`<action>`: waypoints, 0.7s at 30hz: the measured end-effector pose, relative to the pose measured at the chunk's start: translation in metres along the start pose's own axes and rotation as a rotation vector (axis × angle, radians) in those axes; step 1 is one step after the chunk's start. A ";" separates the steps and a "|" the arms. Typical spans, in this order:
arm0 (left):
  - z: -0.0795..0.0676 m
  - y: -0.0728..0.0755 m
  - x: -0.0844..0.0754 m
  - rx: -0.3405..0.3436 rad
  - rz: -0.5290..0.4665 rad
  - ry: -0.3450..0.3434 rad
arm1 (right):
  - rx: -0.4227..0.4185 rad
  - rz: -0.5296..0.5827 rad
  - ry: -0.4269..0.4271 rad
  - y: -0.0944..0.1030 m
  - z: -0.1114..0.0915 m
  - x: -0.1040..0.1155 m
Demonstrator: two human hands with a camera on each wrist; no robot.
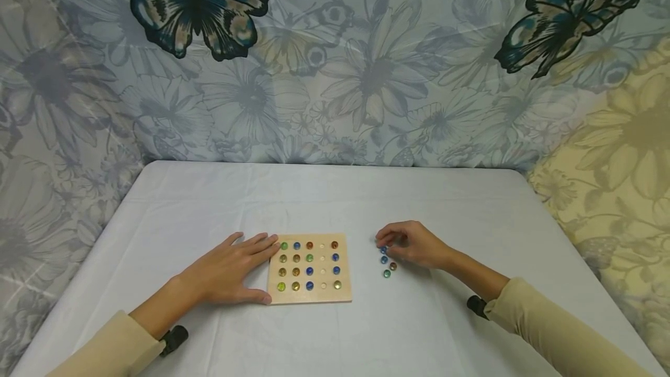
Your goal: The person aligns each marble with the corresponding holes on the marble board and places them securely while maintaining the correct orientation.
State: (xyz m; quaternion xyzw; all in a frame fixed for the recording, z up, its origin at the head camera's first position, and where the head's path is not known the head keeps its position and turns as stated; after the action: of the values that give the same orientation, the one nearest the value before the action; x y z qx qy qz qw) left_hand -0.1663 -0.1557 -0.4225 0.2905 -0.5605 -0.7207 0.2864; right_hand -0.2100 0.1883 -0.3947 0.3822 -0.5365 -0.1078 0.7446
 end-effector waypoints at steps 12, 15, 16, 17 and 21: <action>0.001 0.001 -0.001 0.007 -0.019 0.005 | -0.038 -0.022 0.058 -0.007 0.004 -0.026; 0.001 0.001 -0.001 0.006 -0.016 0.004 | -0.048 -0.017 0.082 -0.009 0.005 -0.021; 0.001 0.001 -0.001 0.006 -0.013 0.004 | -0.048 -0.015 0.089 -0.010 0.005 -0.019; 0.001 0.001 -0.001 0.005 -0.010 0.005 | -0.048 -0.010 0.094 -0.011 0.006 -0.017; 0.001 0.001 -0.001 0.006 -0.010 0.009 | -0.037 0.006 0.090 -0.016 0.008 -0.009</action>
State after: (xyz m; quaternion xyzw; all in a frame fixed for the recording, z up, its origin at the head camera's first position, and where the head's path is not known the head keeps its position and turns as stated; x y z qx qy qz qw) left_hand -0.1662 -0.1548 -0.4218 0.2974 -0.5600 -0.7192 0.2842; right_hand -0.2166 0.1786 -0.4113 0.3714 -0.5015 -0.0984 0.7752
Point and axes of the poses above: each hand's wrist, its own z-axis towards the middle knuckle, its own y-axis out of the back of the hand, x = y × z, the point moved 4 cm from there along z, towards the middle knuckle, and after that the axes turned 15 degrees about -x, right-handed, at the moved point
